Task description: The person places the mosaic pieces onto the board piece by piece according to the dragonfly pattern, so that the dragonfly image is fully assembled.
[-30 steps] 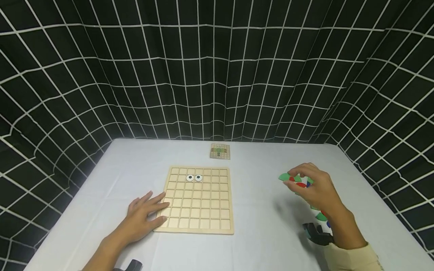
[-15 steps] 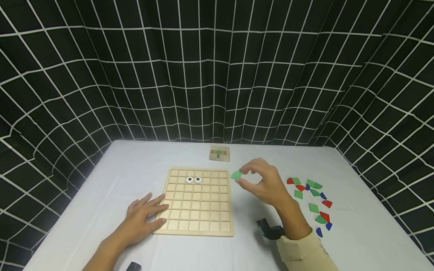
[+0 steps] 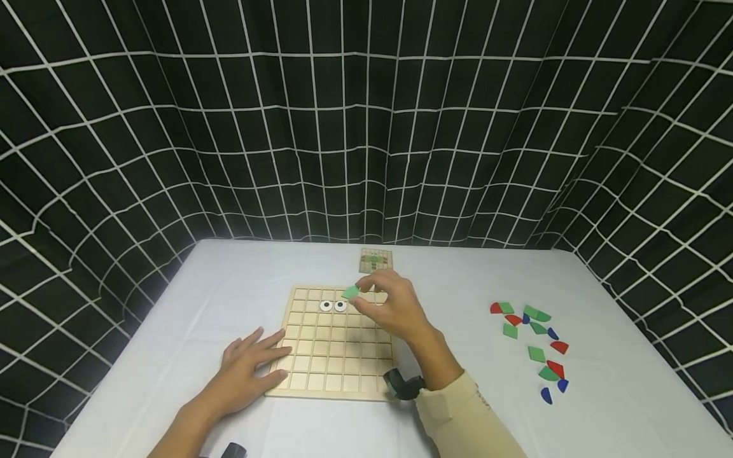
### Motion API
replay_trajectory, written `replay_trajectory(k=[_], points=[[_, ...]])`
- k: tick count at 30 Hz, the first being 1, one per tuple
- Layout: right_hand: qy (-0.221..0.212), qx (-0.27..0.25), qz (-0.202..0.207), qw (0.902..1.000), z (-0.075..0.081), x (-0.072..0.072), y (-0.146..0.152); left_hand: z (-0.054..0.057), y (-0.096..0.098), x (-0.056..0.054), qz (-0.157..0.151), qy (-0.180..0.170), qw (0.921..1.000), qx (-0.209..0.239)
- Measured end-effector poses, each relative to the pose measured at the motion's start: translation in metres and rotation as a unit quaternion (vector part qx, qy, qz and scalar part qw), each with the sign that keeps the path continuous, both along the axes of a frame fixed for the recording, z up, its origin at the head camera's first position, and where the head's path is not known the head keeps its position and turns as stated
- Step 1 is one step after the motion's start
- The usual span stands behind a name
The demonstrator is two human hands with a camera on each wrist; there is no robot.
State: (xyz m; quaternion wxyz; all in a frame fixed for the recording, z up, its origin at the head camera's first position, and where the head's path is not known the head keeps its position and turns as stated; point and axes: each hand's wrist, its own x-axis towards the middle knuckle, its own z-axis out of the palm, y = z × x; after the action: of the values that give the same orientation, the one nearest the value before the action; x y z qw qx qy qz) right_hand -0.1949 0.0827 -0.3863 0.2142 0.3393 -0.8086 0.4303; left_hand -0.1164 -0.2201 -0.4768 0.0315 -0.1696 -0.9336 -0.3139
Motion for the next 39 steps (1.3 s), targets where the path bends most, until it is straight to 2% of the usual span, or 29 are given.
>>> replay_trajectory(k=[7,14,21,26,34,39], points=[[-0.084,-0.007,-0.022,0.9962,-0.020,-0.008,-0.027,0.003,0.001,0.001,-0.001,0.000,1.0000,0.001],[-0.191,0.039,-0.050,0.9796,-0.042,-0.011,-0.038,-0.002,0.003,0.001,0.000,-0.006,1.0000,-0.002],[-0.203,0.077,-0.055,0.9746,-0.060,-0.017,-0.043,0.001,0.003,0.002,0.004,-0.004,0.9999,-0.009],[-0.232,0.118,-0.070,0.9629,-0.063,-0.019,-0.048,0.004,0.002,0.001,0.008,-0.002,0.9999,-0.011],[-0.206,0.187,-0.072,0.9578,-0.063,-0.018,-0.052,0.003,0.004,0.001,0.011,-0.012,0.9998,-0.011],[-0.203,0.209,-0.072,0.9539,-0.065,-0.019,-0.054,0.002,0.003,0.002,0.010,-0.010,0.9998,-0.011]])
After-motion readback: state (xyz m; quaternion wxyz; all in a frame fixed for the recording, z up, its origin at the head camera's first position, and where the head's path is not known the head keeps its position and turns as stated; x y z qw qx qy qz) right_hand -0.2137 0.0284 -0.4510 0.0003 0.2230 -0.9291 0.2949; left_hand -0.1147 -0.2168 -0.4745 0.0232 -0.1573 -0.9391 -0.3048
